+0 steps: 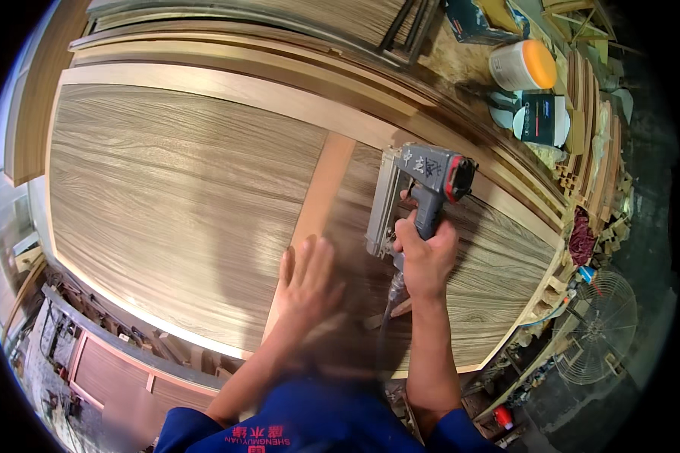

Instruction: The person smooths a large wooden panel by hand and with a cloth, then uses a hand scraper to remove excess material from the edges. They flip the panel and continue scraping and wiping. The person then uses an orbital sander to smooth the surface and edges, measures the panel with a tape measure, and uses a nail gun to attach trim pieces to the panel's edges.

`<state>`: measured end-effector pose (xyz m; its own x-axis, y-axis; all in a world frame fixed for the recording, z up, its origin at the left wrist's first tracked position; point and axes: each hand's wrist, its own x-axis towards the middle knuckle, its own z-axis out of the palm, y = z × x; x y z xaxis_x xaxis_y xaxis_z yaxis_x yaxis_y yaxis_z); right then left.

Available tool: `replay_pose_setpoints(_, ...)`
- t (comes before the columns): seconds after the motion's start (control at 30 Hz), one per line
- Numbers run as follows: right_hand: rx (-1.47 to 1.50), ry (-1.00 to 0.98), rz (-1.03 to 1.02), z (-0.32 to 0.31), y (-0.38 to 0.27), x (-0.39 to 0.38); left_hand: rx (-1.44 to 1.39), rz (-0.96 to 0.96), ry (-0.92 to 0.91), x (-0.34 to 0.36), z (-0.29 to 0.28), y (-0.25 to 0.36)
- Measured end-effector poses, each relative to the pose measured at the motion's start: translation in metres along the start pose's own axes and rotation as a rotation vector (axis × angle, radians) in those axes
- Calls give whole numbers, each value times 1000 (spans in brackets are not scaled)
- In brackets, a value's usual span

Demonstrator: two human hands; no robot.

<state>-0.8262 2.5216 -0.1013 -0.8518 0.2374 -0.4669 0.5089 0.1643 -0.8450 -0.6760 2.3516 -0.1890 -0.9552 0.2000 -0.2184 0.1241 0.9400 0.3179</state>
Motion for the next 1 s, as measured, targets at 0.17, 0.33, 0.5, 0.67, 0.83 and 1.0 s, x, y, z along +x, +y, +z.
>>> replay_pose_setpoints(0.17, -61, 66, 63, 32, -10, 6, -48, -3, -2, 3, -3, -6)
replay_pose_setpoints(0.33, -90, 91, 85, 43, -16, 3, -56, 17, 88, 0, 2, -10)
replay_pose_setpoints(0.5, -206, 125, 49, 40, -7, 0, -62, 22, 73, 2, 1, -8)
replay_pose_setpoints(0.67, -91, 142, 77, 43, -15, -2, -62, 11, 77, 0, 3, -7)
replay_pose_setpoints(0.83, -40, 44, 91, 37, -23, -14, -59, 29, 62, 1, 0, -9)
replay_pose_setpoints(1.0, -59, -38, 78, 42, -13, -9, -57, 25, 84, 1, 0, -10)
